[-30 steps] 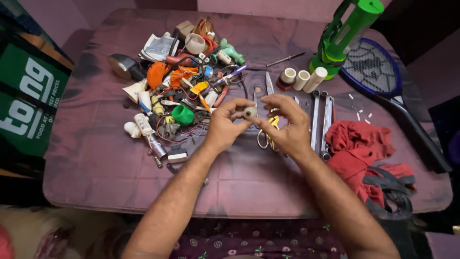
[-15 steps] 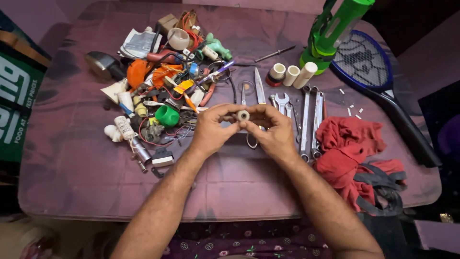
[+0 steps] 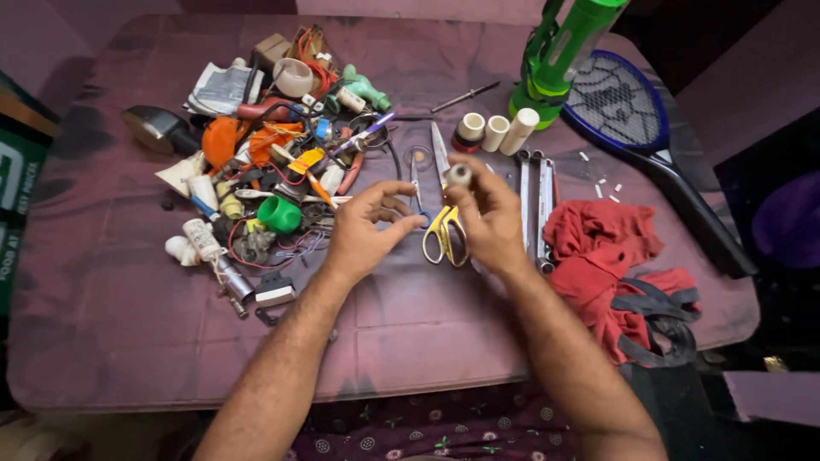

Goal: The person cleans and assembles small plastic and rubber components at a workstation.

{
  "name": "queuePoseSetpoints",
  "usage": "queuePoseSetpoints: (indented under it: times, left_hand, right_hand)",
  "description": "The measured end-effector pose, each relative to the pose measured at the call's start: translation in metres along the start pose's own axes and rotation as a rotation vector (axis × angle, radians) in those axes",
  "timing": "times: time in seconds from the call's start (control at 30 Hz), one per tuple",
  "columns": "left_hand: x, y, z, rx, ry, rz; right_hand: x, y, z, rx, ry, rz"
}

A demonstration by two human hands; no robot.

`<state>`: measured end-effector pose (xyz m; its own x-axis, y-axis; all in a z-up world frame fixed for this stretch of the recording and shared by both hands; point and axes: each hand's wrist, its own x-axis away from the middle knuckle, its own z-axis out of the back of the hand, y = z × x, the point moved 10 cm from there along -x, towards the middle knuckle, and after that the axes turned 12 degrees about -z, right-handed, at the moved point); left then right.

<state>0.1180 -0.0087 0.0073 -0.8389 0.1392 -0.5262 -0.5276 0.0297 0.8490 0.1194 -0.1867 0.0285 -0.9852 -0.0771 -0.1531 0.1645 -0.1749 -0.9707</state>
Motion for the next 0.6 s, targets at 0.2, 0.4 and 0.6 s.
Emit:
queuePoseSetpoints:
  times: [0.2, 0.4, 0.6]
  left_hand:
    - [0.000, 0.000, 0.009, -0.143, 0.047, -0.028]
    - [0.002, -0.003, 0.016, -0.152, 0.099, -0.023]
    - [0.002, -0.007, 0.017, -0.140, 0.104, -0.011]
  right_hand:
    - [-0.018, -0.017, 0.067, -0.162, 0.020, 0.120]
    - [-0.047, -0.009, 0.149, -0.104, 0.114, -0.015]
    - [-0.091, 0.039, 0.185, 0.191, 0.195, -0.075]
